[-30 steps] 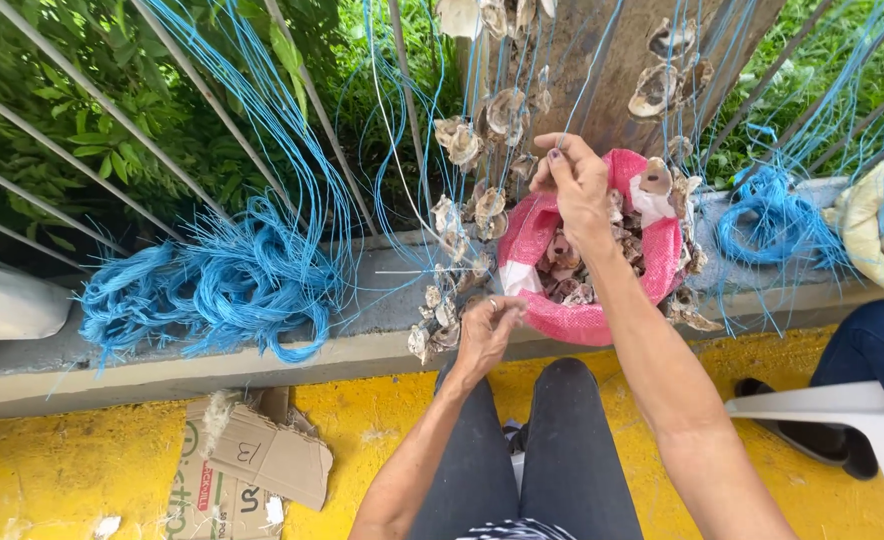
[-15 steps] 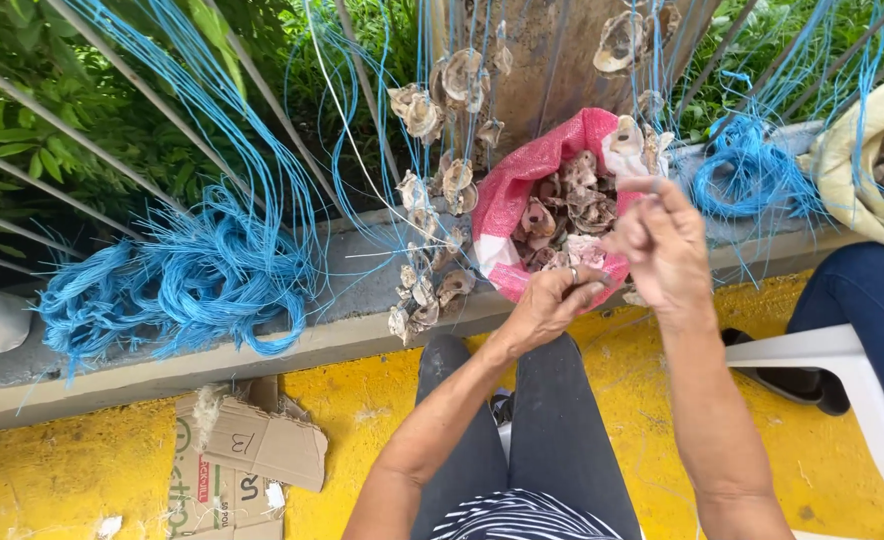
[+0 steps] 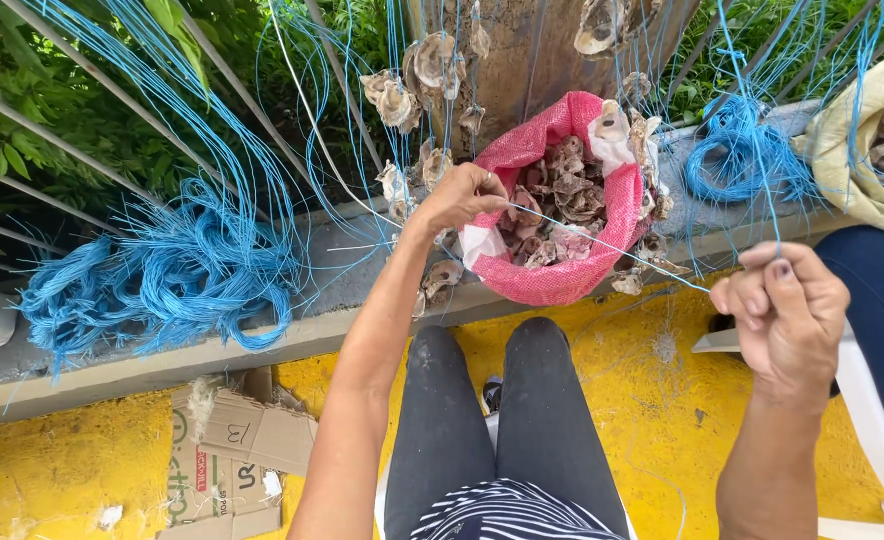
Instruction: Threading twine through empty oyster shells to create strings for aquaculture.
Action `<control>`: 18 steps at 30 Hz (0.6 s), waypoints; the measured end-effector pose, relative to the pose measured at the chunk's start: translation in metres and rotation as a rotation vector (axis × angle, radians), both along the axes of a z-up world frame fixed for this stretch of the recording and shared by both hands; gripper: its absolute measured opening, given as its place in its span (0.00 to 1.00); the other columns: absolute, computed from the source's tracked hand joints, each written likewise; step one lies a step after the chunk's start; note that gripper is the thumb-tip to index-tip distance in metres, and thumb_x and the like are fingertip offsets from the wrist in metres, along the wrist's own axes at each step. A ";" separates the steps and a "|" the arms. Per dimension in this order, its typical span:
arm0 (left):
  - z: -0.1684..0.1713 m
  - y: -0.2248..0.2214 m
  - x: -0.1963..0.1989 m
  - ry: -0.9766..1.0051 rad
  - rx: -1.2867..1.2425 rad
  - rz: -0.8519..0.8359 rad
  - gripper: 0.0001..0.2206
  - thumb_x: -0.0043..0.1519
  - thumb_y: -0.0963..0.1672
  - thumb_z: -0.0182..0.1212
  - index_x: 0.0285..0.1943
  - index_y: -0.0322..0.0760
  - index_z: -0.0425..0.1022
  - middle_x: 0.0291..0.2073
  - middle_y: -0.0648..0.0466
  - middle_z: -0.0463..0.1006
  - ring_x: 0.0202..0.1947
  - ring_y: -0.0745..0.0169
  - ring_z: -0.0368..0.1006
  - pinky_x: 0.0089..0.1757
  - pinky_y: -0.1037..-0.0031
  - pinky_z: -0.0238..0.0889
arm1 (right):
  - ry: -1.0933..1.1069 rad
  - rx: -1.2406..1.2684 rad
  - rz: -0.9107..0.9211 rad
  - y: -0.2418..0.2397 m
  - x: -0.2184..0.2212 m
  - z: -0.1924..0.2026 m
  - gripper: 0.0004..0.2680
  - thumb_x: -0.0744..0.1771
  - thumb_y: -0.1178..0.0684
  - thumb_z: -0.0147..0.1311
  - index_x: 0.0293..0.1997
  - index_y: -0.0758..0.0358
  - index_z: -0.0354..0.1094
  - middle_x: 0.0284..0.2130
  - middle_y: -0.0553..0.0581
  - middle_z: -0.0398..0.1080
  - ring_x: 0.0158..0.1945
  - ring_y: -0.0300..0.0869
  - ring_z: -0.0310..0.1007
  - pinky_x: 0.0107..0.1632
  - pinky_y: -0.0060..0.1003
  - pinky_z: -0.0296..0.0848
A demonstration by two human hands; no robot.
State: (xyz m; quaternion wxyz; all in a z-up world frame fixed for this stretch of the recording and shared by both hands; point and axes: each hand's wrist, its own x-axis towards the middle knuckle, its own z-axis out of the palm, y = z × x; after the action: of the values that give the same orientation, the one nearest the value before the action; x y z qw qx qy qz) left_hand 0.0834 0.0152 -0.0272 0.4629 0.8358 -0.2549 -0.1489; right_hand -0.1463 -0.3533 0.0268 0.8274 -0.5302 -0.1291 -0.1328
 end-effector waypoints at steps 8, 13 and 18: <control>-0.047 -0.028 0.027 -0.116 0.213 0.175 0.04 0.59 0.42 0.66 0.39 0.39 0.84 0.36 0.53 0.85 0.35 0.65 0.81 0.40 0.70 0.74 | 0.058 -0.115 -0.122 -0.065 -0.059 -0.048 0.08 0.78 0.59 0.48 0.47 0.74 0.70 0.20 0.53 0.65 0.23 0.32 0.60 0.35 0.37 0.66; -0.109 -0.074 0.038 -0.088 0.204 0.182 0.08 0.64 0.41 0.59 0.47 0.38 0.83 0.42 0.51 0.85 0.39 0.60 0.82 0.43 0.66 0.76 | 0.138 -0.169 -0.210 -0.106 -0.099 -0.093 0.10 0.80 0.60 0.47 0.45 0.75 0.69 0.21 0.54 0.65 0.25 0.32 0.60 0.37 0.34 0.65; -0.153 -0.086 0.036 -0.406 0.155 0.255 0.24 0.55 0.32 0.55 0.64 0.23 0.66 0.61 0.36 0.67 0.49 0.36 0.76 0.49 0.54 0.72 | 0.637 -0.707 -0.341 -0.110 -0.113 -0.129 0.07 0.72 0.61 0.47 0.49 0.71 0.73 0.27 0.57 0.71 0.29 0.40 0.66 0.30 0.35 0.65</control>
State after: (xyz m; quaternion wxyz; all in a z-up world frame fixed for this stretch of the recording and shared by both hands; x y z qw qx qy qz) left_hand 0.1192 -0.0707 -0.1802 0.3518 0.9069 -0.2232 0.0627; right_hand -0.2592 -0.4633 -0.1017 0.5619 -0.8059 0.1810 -0.0458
